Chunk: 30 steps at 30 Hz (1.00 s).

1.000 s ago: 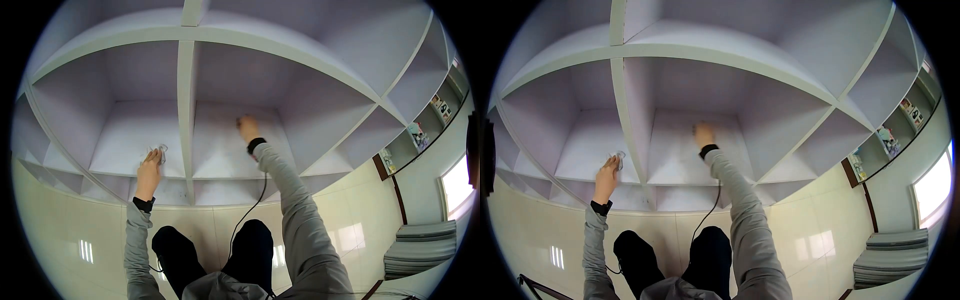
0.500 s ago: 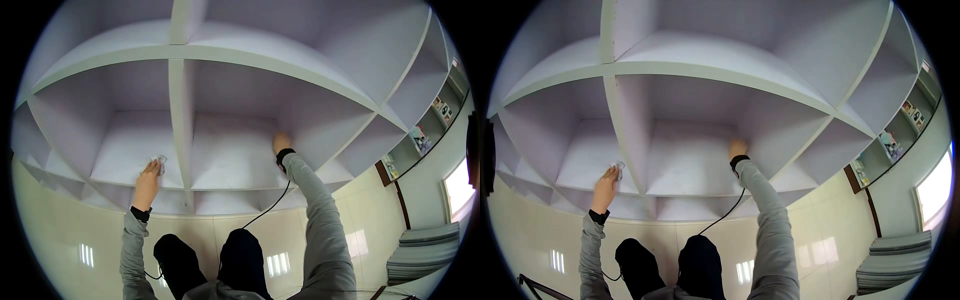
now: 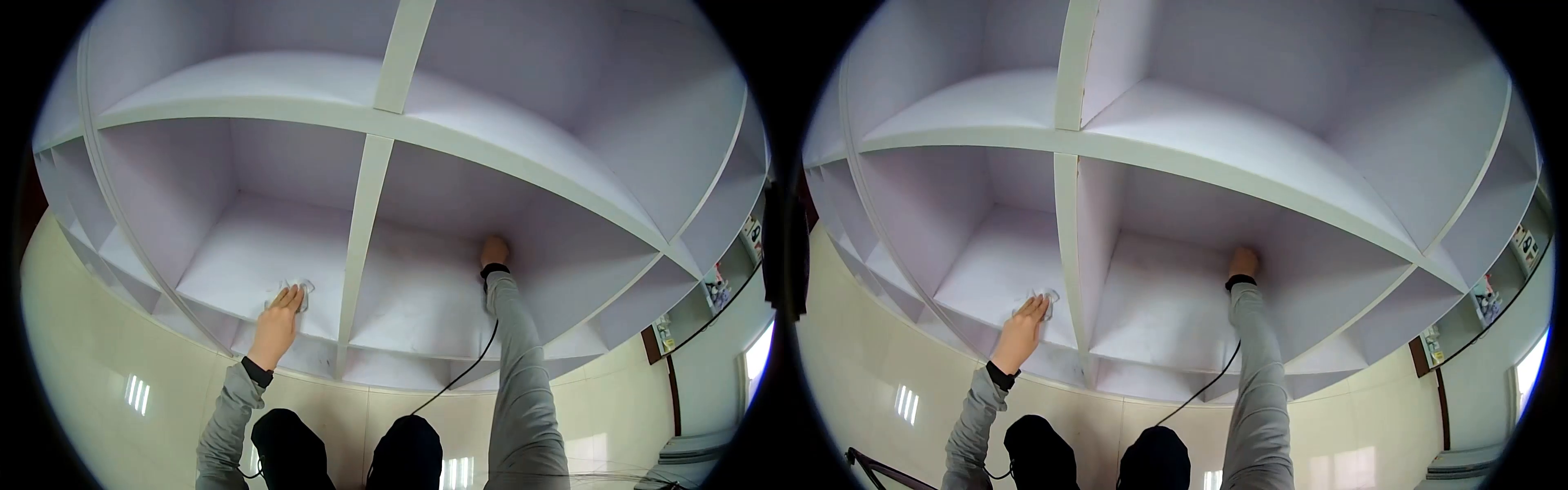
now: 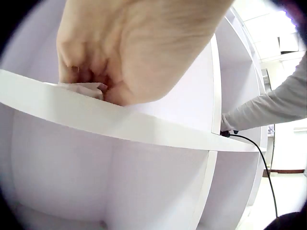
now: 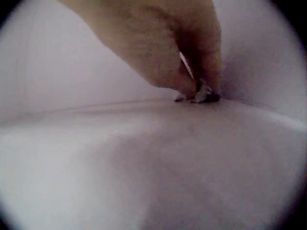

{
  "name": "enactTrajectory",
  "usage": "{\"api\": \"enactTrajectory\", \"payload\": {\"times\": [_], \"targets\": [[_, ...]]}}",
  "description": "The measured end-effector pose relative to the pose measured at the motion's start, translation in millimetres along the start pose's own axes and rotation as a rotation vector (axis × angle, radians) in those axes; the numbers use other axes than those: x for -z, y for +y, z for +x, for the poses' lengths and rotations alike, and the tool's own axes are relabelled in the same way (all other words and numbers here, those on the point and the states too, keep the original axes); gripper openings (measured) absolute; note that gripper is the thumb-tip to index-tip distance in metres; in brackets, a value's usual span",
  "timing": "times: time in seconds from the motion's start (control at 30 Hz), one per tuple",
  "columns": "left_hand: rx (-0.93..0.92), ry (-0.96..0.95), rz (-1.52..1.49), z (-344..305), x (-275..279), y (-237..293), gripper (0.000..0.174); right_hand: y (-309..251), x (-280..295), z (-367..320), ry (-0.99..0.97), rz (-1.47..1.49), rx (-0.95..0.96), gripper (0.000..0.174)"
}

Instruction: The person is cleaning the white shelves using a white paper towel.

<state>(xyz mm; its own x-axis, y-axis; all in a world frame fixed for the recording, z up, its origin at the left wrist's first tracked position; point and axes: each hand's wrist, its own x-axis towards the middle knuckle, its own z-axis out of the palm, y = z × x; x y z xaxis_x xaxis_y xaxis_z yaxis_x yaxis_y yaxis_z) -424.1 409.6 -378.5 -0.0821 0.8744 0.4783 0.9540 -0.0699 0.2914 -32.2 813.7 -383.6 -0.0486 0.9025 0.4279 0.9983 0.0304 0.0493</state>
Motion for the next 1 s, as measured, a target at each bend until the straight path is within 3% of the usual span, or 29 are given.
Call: {"api": "enactTrajectory", "payload": {"times": [0.07, 0.13, 0.17, 0.2, 0.23, 0.27, 0.3, 0.33, 0.4, 0.5, 0.53, 0.67, 0.7, 0.8, 0.83, 0.9, 0.93, 1.0], "targets": [[0.022, -0.013, -0.001, 2, 0, 2, 0.044, -18, 20, -13, -0.137, 0.024, 0.156, 0.024], [-0.004, -0.009, 0.002, 3, 0, 0, 0.043, -77, 116, -56, -0.241, 0.082, 0.186, 0.028], [-0.021, -0.003, 0.007, 2, 2, 0, 0.042, -82, 23, -32, -0.003, 0.271, 0.284, 0.030], [-0.045, 0.014, 0.000, 4, -1, -1, 0.042, -106, 21, -21, -0.117, 0.174, 0.310, 0.030], [-0.037, 0.003, 0.036, 1, -2, -3, 0.042, -131, 51, -41, -0.079, 0.399, 0.244, 0.028], [-0.026, 0.000, 0.069, 1, -1, -2, 0.042, -150, 23, -26, -0.036, 0.233, 0.387, 0.026], [-0.009, -0.004, 0.036, 1, 2, 2, 0.042, -166, 13, -25, -0.025, 0.251, 0.377, 0.024], [-0.022, 0.017, 0.026, 4, -2, 3, 0.042, -177, 11, -24, -0.012, 0.269, 0.367, 0.021], [-0.007, 0.009, 0.044, 1, 0, 0, 0.044, -198, 39, -29, -0.110, 0.335, 0.525, 0.017], [-0.013, 0.014, 0.019, 2, 3, 1, 0.041, -210, 41, -46, -0.016, 0.478, 0.483, 0.013], [-0.010, 0.009, 0.010, 1, 5, 1, 0.040, -213, 48, -53, -0.085, 0.559, 0.539, 0.014], [-0.038, 0.009, 0.014, 4, -3, -4, 0.043, -208, 73, -96, -0.199, 0.584, 0.584, 0.012], [-0.048, 0.022, -0.013, 7, -5, -6, 0.041, -201, 70, -109, -0.122, 0.582, 0.713, 0.009], [-0.034, 0.002, -0.002, 3, 8, 2, 0.038, -144, 103, -169, -0.141, 0.678, 1.011, 0.013], [-0.023, -0.002, -0.001, 5, 8, 2, 0.039, -118, 116, -184, -0.154, 0.619, 0.997, 0.012], [-0.001, -0.031, 0.006, -1, 3, -3, 0.040, -64, 121, -199, -0.282, 0.680, 0.750, 0.013], [-0.007, -0.028, 0.022, 2, 0, -4, 0.040, -40, 118, -195, -0.318, 0.883, 0.538, 0.008], [-0.013, -0.021, 0.042, 2, -6, -6, 0.040, 21, 80, -173, -0.139, 0.686, 0.453, 0.011]]}}
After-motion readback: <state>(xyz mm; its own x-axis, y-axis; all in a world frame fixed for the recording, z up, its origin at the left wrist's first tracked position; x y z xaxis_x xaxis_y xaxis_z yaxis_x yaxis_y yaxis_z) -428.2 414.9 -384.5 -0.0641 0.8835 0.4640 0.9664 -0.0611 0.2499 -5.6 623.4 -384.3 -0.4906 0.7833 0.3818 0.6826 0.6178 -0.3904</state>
